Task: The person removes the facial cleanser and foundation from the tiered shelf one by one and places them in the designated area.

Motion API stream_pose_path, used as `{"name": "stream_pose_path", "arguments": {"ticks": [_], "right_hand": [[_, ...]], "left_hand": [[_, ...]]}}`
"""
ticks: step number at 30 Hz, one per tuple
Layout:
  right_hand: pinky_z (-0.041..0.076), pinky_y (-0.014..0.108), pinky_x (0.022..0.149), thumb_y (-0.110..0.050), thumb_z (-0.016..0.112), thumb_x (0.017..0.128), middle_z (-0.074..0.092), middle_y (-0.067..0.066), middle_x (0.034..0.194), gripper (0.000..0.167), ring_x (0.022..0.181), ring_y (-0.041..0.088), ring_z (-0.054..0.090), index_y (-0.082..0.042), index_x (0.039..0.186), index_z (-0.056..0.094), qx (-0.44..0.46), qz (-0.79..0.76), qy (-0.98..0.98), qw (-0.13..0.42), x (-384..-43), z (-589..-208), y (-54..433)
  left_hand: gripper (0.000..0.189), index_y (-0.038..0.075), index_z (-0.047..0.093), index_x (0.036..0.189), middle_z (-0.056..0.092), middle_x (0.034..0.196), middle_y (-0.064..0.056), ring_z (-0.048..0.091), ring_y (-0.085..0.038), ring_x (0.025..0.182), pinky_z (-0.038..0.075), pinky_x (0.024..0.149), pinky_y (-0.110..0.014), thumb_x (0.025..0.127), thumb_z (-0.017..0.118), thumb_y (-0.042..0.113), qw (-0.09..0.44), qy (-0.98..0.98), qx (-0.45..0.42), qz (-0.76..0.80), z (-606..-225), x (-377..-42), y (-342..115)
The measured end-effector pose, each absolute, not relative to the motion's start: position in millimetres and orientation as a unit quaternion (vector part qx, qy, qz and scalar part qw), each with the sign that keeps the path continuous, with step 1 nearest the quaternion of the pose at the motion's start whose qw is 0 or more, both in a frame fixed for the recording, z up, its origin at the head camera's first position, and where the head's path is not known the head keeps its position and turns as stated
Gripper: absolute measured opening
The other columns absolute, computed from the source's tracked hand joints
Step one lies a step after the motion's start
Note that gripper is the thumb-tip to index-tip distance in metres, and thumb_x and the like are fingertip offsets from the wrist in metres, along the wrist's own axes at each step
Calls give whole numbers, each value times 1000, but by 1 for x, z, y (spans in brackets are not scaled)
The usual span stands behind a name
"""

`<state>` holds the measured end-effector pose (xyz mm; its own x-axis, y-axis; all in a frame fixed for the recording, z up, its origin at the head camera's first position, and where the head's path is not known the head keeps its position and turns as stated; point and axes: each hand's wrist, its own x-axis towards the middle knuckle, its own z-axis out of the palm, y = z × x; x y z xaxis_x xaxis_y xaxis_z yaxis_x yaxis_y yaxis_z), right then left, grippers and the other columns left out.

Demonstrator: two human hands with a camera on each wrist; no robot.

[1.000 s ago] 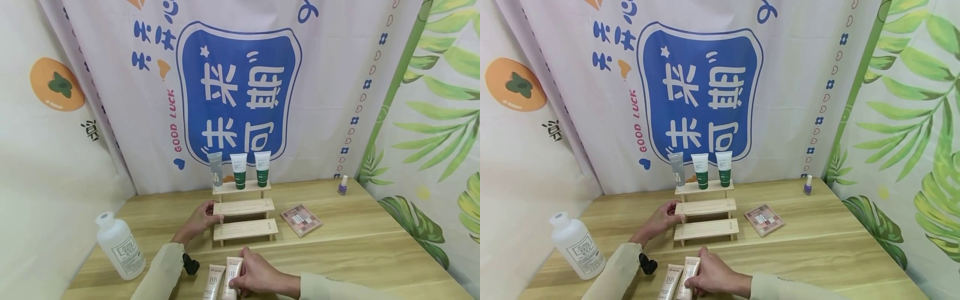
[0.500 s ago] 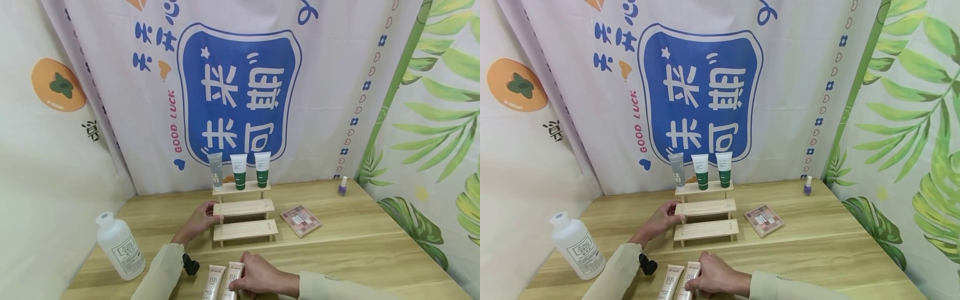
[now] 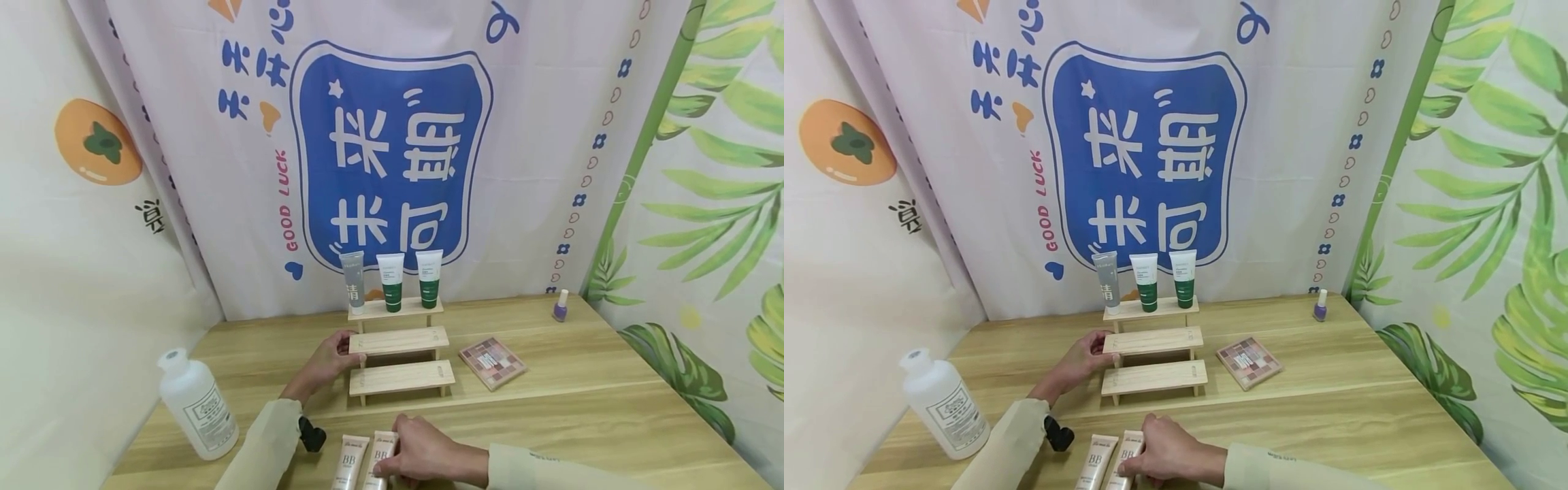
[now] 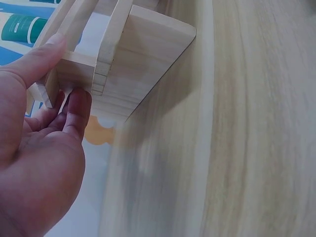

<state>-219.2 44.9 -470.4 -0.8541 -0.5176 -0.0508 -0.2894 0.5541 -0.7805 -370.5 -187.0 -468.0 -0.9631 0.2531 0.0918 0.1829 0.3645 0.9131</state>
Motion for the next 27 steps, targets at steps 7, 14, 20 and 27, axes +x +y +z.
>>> {"name": "stream_pose_path", "arguments": {"ticks": [7,14,20,27], "right_hand": [[47,23,38,-30,84,76,58,-10,47,36,36,5,54,-11,83,55,-241,-404,871,141,-221,-469,43],[46,21,40,-33,83,77,57,-9,46,36,35,2,51,-13,80,54,-244,-387,879,132,-220,-469,44],[50,24,44,-37,78,81,59,-3,55,51,41,9,55,4,106,60,-228,-404,879,114,-230,-458,52],[57,33,59,-29,65,94,67,9,81,47,67,23,65,6,123,54,-235,-508,828,-24,-287,-416,76]], "left_hand": [[60,2,49,134,57,123,-14,56,-26,111,48,97,-45,86,77,23,27,830,132,541,-467,-372,-187],[58,1,50,134,58,121,-13,56,-25,109,48,95,-43,86,77,18,29,828,126,546,-468,-372,-186],[57,-3,48,134,58,122,-16,56,-27,110,48,96,-45,87,74,13,33,830,121,543,-463,-368,-182],[54,1,51,131,59,122,-14,57,-27,111,48,97,-44,86,76,15,20,828,124,546,-468,-370,-184]]}}
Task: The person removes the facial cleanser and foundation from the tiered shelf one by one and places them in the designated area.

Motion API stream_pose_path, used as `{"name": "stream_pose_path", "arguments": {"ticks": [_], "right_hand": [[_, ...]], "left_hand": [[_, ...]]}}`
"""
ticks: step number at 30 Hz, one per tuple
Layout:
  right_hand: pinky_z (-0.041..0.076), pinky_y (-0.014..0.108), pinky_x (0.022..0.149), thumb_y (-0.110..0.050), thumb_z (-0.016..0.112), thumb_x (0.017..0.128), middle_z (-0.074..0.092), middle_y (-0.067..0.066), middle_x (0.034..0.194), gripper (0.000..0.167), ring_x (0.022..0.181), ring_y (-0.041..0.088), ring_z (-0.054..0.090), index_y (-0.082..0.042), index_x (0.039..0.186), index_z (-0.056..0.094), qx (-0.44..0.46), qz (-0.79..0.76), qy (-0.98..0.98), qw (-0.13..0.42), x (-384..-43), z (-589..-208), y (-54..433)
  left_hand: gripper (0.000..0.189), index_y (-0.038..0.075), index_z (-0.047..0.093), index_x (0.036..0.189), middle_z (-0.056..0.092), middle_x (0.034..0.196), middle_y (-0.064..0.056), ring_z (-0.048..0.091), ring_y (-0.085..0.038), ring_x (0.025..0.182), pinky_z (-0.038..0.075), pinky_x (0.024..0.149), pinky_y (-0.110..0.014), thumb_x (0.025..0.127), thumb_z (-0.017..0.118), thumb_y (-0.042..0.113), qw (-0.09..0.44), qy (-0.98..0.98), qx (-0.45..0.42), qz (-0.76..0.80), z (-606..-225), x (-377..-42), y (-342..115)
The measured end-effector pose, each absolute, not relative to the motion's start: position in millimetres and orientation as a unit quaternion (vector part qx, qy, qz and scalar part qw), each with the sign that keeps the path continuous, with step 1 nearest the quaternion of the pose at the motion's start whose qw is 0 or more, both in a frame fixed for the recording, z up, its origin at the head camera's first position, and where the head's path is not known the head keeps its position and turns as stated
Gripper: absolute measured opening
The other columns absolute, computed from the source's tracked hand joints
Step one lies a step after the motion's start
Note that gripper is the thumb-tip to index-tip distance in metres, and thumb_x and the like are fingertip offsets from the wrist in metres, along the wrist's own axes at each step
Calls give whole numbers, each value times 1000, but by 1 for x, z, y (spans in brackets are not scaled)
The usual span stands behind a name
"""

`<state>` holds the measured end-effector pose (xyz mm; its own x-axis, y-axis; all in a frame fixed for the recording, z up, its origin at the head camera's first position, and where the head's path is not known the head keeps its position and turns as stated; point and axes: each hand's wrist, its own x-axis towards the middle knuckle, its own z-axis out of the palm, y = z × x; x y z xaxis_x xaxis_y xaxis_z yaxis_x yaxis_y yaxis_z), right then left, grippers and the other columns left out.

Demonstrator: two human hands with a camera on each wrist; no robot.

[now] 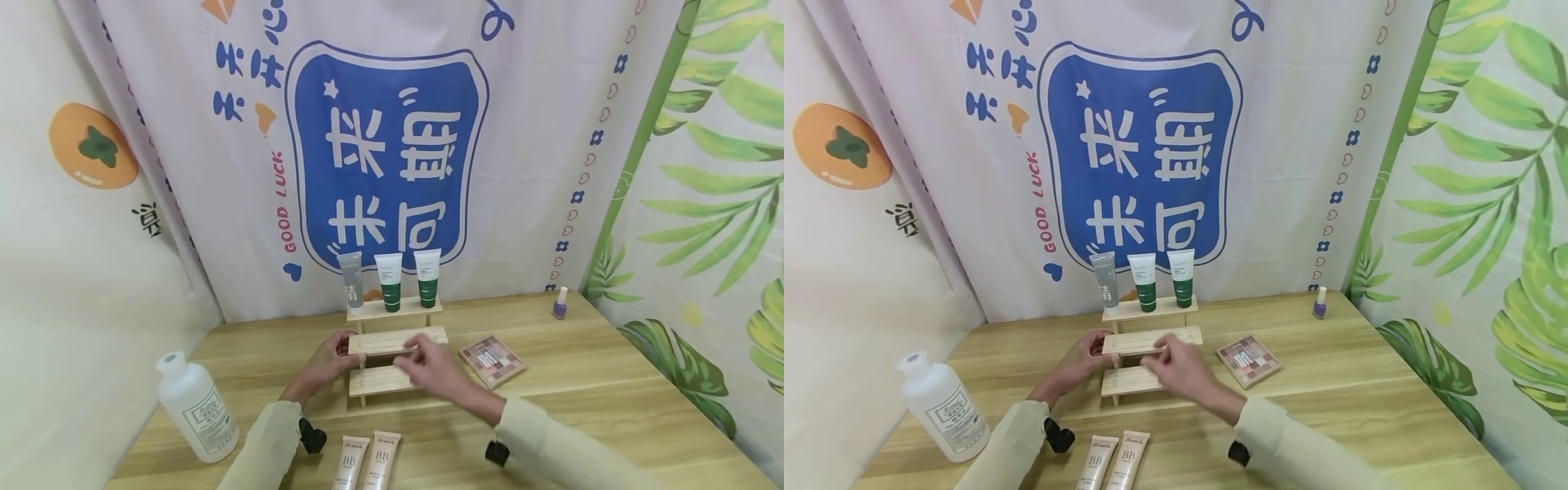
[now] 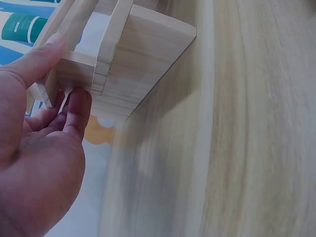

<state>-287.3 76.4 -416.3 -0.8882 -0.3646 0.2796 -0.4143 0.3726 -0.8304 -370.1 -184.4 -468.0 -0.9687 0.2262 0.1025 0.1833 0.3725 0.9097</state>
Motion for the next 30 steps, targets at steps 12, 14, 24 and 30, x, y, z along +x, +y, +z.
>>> {"name": "stream_pose_path", "arguments": {"ticks": [12,14,24,30], "right_hand": [[45,48,100,-32,67,92,50,23,134,65,121,36,52,4,140,40,80,470,-859,189,-391,-390,117],[42,49,105,-30,66,93,46,23,141,66,127,37,48,3,143,38,83,474,-858,178,-397,-389,114],[49,49,95,-17,62,96,60,19,127,43,115,34,60,-3,134,47,59,491,-852,171,-398,-380,93],[53,46,89,-16,66,93,63,19,119,38,107,33,62,-1,125,51,37,527,-828,187,-394,-382,96]], "left_hand": [[53,-1,52,130,59,119,-15,57,-27,108,49,95,-44,85,76,13,16,826,125,550,-465,-363,-187],[54,-2,51,131,59,120,-15,57,-27,109,48,96,-45,85,76,13,19,824,126,551,-466,-363,-187],[56,1,52,130,59,120,-14,57,-26,110,48,96,-43,84,78,20,18,826,133,548,-470,-371,-187],[59,1,50,132,59,121,-15,57,-27,110,48,97,-43,84,78,21,24,829,139,541,-471,-373,-187]]}}
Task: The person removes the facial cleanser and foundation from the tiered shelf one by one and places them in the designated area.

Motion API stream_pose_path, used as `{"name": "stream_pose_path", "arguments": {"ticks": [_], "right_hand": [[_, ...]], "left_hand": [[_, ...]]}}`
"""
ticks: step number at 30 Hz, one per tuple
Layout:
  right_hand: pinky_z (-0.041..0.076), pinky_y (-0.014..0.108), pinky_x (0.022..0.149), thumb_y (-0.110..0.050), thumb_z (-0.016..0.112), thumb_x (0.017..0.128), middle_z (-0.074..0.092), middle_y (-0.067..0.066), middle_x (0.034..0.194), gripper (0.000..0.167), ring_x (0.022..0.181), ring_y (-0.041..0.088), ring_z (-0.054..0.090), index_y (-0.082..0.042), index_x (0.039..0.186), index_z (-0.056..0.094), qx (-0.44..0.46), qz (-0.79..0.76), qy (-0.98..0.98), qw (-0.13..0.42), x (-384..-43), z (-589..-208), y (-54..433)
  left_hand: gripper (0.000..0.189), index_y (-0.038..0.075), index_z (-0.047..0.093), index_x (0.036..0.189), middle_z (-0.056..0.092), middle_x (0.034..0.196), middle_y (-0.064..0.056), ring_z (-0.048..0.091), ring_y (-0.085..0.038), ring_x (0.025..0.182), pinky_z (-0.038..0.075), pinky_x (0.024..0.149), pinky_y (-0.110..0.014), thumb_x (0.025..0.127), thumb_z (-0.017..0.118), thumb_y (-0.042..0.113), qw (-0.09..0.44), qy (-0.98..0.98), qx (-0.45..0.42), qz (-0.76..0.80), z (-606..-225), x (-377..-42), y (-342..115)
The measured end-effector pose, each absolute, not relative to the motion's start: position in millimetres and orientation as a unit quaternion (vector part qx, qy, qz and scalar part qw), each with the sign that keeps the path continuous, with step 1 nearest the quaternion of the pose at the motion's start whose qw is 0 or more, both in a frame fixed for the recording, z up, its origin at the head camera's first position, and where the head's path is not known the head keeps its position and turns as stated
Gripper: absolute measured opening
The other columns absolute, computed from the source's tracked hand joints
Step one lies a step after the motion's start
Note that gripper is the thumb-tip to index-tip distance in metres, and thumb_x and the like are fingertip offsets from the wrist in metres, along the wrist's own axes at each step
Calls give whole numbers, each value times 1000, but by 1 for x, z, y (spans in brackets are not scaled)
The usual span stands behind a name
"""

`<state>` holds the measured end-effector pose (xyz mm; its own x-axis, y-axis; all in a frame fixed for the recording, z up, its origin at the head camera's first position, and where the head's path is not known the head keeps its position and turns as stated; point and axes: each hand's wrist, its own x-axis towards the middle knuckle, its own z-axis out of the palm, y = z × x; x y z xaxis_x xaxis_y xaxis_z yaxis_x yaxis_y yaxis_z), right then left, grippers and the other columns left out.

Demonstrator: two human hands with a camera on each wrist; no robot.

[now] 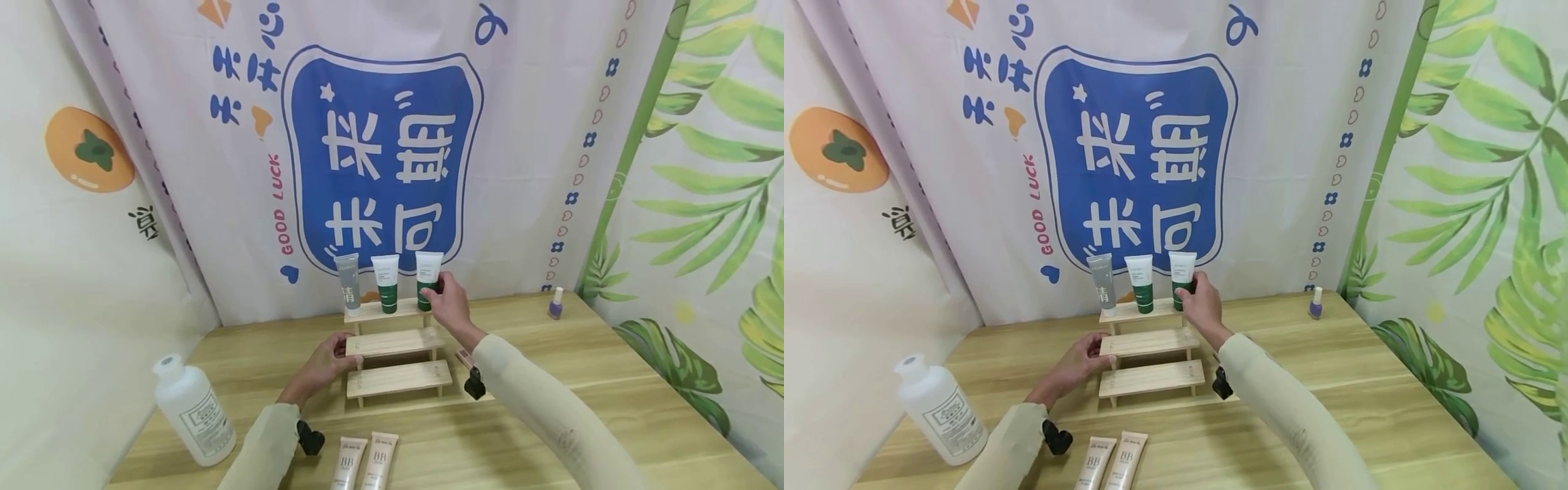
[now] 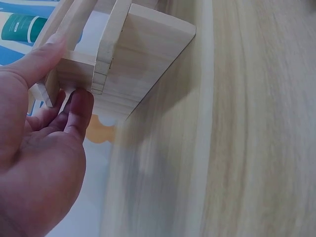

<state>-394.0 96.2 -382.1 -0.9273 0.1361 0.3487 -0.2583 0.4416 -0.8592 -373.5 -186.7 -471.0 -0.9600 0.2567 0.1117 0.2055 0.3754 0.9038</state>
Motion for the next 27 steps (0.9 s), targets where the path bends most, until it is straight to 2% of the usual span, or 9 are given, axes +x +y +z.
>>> {"name": "stream_pose_path", "arguments": {"ticks": [4,8,16,20,24,27], "right_hand": [[56,41,80,-18,68,93,65,18,111,34,99,30,64,-1,119,53,35,542,-817,192,-383,-387,99],[58,38,76,-17,69,92,64,18,106,36,93,28,65,0,118,52,59,570,-802,169,-362,-389,100],[59,35,66,-14,76,85,62,18,102,49,81,24,64,1,122,48,116,608,-782,68,-300,-403,100],[59,37,64,-18,78,83,61,20,99,65,77,24,66,4,129,39,140,608,-782,-3,-273,-419,103],[59,44,59,-15,81,79,64,18,89,89,65,27,67,7,141,21,160,610,-773,-69,-253,-435,104],[58,44,55,-13,83,77,66,13,82,105,61,24,66,8,148,8,169,596,-780,-90,-241,-446,103]], "left_hand": [[61,1,49,133,58,122,-15,56,-27,111,48,97,-42,84,78,24,27,831,143,538,-472,-372,-188],[62,0,49,133,58,123,-15,56,-27,112,48,97,-44,84,78,26,22,832,149,533,-473,-372,-188],[57,3,51,131,58,122,-12,56,-25,110,47,98,-45,84,78,23,20,832,136,537,-472,-374,-186],[54,1,51,130,59,120,-12,57,-25,108,47,97,-46,85,77,18,13,832,138,537,-472,-372,-185],[53,1,51,130,59,120,-13,57,-25,108,47,97,-47,86,77,17,6,832,140,536,-472,-372,-185],[54,1,51,129,59,120,-13,57,-25,109,47,98,-46,85,77,18,5,832,144,536,-473,-373,-186]]}}
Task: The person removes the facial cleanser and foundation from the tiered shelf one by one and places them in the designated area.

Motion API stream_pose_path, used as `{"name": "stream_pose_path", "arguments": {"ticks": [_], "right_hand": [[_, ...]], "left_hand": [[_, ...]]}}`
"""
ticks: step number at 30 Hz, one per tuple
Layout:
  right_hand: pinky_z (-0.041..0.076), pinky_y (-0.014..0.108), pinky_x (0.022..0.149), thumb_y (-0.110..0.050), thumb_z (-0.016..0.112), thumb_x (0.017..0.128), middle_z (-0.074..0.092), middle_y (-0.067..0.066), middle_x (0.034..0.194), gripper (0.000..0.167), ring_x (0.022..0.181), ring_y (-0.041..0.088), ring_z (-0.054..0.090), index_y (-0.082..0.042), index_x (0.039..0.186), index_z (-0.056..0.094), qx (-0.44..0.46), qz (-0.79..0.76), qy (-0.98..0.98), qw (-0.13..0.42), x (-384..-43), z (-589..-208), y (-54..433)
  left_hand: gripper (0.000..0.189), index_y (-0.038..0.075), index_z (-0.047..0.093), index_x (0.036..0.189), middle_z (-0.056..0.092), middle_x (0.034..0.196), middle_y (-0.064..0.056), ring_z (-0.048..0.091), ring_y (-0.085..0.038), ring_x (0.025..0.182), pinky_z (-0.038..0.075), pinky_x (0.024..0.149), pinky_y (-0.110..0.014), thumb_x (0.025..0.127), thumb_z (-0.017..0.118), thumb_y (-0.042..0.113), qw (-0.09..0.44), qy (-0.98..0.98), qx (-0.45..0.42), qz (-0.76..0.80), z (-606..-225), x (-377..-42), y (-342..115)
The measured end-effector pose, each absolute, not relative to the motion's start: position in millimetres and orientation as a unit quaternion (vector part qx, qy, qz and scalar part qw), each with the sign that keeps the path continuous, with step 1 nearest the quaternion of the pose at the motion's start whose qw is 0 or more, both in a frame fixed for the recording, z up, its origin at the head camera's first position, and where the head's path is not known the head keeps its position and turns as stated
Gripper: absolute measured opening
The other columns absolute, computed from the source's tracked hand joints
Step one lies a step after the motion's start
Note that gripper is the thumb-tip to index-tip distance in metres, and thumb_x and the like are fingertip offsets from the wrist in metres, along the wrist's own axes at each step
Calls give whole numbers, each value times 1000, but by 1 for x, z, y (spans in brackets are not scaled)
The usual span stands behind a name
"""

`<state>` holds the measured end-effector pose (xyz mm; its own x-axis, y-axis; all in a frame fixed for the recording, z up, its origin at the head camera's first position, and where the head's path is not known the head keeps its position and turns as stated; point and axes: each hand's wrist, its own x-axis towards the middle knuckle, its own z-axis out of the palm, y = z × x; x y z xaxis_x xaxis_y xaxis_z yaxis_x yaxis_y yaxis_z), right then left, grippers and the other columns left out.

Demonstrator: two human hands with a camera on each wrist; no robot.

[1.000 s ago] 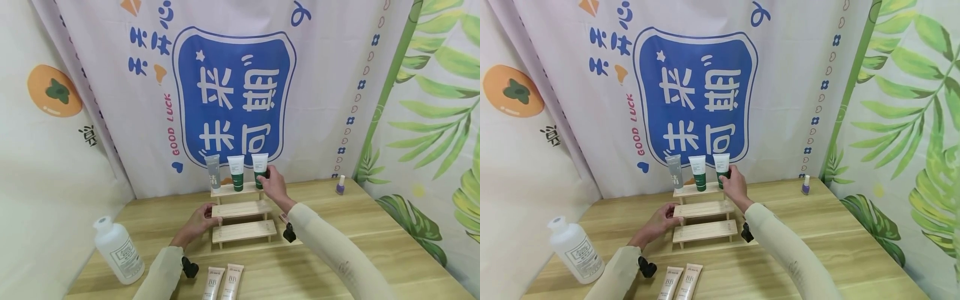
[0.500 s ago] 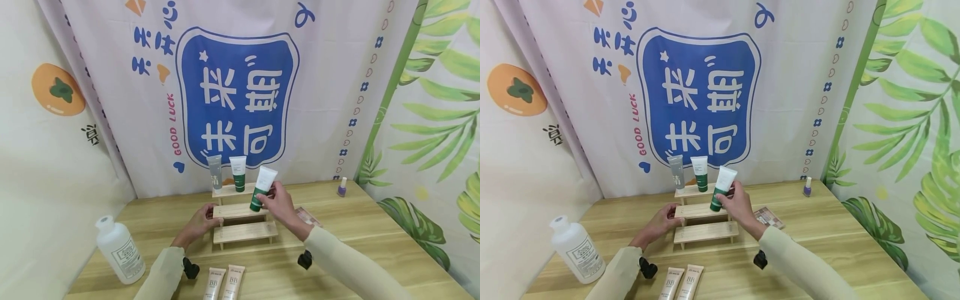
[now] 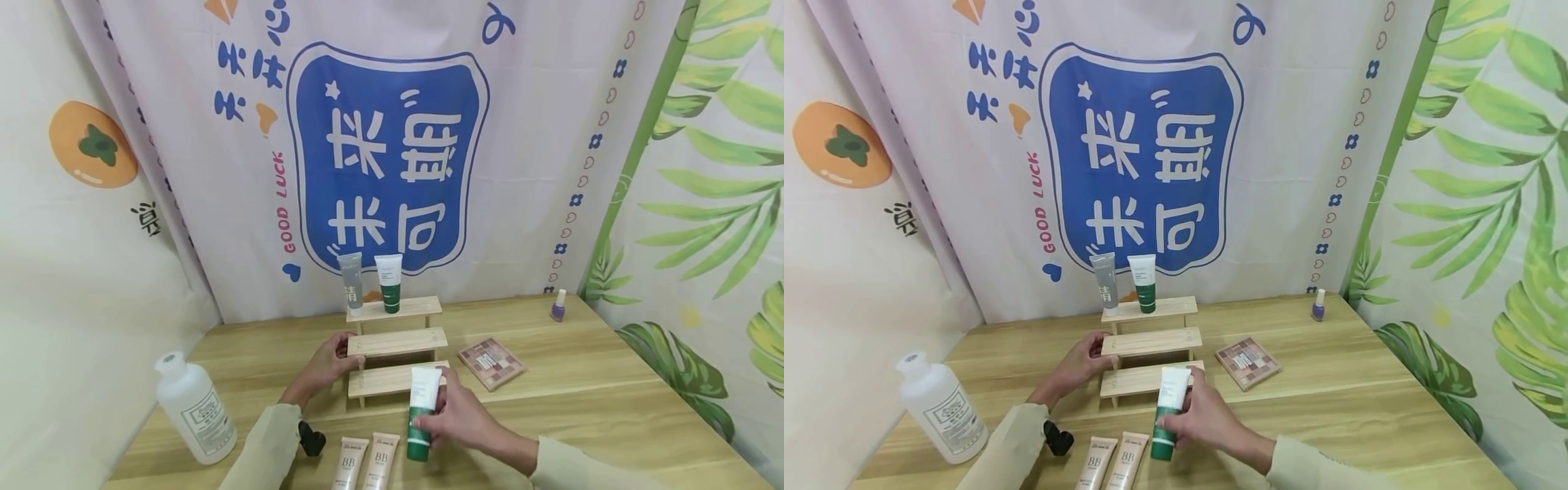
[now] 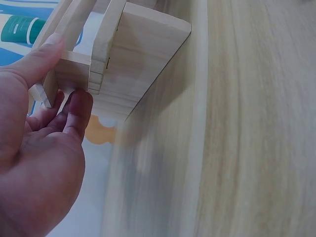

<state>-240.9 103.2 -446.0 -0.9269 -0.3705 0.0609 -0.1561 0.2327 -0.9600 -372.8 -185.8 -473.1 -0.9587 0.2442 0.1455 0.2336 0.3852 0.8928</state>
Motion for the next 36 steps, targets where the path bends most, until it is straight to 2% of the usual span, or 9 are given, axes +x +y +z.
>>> {"name": "stream_pose_path", "arguments": {"ticks": [3,12,15,20,23,28,36], "right_hand": [[57,40,52,-12,83,75,66,10,78,104,60,23,66,7,147,10,-175,-585,785,105,-231,-455,102],[54,30,45,-7,83,75,66,8,73,80,54,19,64,7,131,27,-186,-587,771,163,-209,-469,97],[54,25,49,-10,83,74,66,2,74,79,58,13,64,9,129,29,-207,-556,790,157,-206,-472,98],[54,22,61,-17,83,74,64,-2,77,99,66,10,64,15,141,18,-210,-518,815,154,-205,-477,99],[54,23,62,-17,83,75,64,0,78,96,66,11,64,14,141,20,-206,-517,815,159,-205,-479,97],[53,23,62,-19,84,75,64,-1,78,86,66,9,63,10,136,29,-214,-503,822,157,-207,-478,96],[55,23,68,-16,85,75,65,1,83,83,70,9,65,12,133,31,-216,-512,814,170,-206,-480,97]], "left_hand": [[55,2,52,129,59,119,-12,58,-25,108,48,97,-45,85,78,21,6,833,149,533,-474,-374,-187],[59,3,51,130,59,120,-12,57,-25,109,47,98,-44,84,79,26,18,836,140,530,-474,-375,-187],[58,2,50,131,58,121,-12,57,-25,109,48,98,-44,85,78,25,16,838,138,528,-474,-374,-187],[54,-2,50,131,58,121,-15,56,-26,108,47,97,-45,87,75,17,13,836,139,530,-457,-359,-182],[51,-5,48,131,58,121,-17,56,-27,109,47,98,-46,88,73,12,17,839,135,527,-447,-351,-179],[52,-2,49,132,57,123,-15,56,-26,111,46,99,-47,88,73,14,14,834,127,536,-466,-366,-183],[54,3,51,130,58,123,-13,56,-25,111,47,99,-44,86,76,20,11,831,133,540,-473,-372,-185]]}}
